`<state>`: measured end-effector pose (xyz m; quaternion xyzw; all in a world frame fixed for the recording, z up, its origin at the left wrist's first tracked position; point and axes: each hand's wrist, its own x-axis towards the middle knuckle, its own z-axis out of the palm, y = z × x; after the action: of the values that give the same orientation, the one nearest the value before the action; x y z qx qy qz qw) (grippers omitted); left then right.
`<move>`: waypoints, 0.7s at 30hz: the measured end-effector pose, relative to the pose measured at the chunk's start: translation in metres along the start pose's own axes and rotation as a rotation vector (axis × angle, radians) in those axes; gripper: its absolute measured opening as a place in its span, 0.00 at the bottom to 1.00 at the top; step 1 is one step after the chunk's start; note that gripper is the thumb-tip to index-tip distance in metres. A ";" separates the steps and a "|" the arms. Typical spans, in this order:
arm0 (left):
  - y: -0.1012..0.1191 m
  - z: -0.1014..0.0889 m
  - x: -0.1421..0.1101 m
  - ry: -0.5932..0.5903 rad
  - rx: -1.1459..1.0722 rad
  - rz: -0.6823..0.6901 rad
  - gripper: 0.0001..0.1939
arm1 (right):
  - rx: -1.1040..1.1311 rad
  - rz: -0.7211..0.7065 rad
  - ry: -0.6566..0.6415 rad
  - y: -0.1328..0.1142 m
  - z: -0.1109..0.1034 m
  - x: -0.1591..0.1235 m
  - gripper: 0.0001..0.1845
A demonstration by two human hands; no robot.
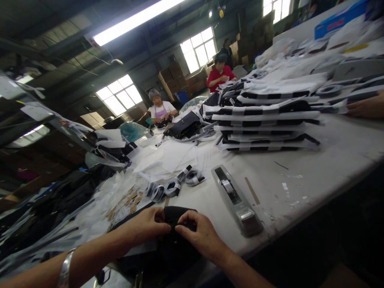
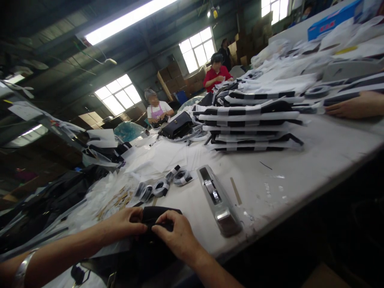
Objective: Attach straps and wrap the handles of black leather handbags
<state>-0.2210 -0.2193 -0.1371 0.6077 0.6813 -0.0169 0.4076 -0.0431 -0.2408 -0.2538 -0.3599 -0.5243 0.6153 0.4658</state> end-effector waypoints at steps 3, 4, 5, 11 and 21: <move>0.001 0.001 -0.004 -0.005 -0.003 -0.012 0.14 | 0.021 0.015 -0.053 0.001 0.002 -0.001 0.09; 0.002 0.001 -0.005 -0.006 -0.005 -0.012 0.14 | 0.028 0.017 -0.069 0.002 0.002 -0.001 0.09; 0.003 0.002 -0.006 -0.008 -0.010 -0.009 0.14 | 0.036 0.022 -0.082 0.002 0.002 -0.001 0.09; 0.000 0.007 -0.007 0.045 -0.029 0.016 0.14 | 0.022 0.083 -0.089 0.002 0.005 0.001 0.09; -0.011 0.022 -0.011 0.166 -0.093 0.081 0.12 | -0.155 0.035 -0.003 -0.003 0.017 -0.007 0.04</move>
<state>-0.2192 -0.2421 -0.1504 0.6147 0.6876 0.0818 0.3778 -0.0561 -0.2529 -0.2482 -0.4028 -0.5648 0.5815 0.4249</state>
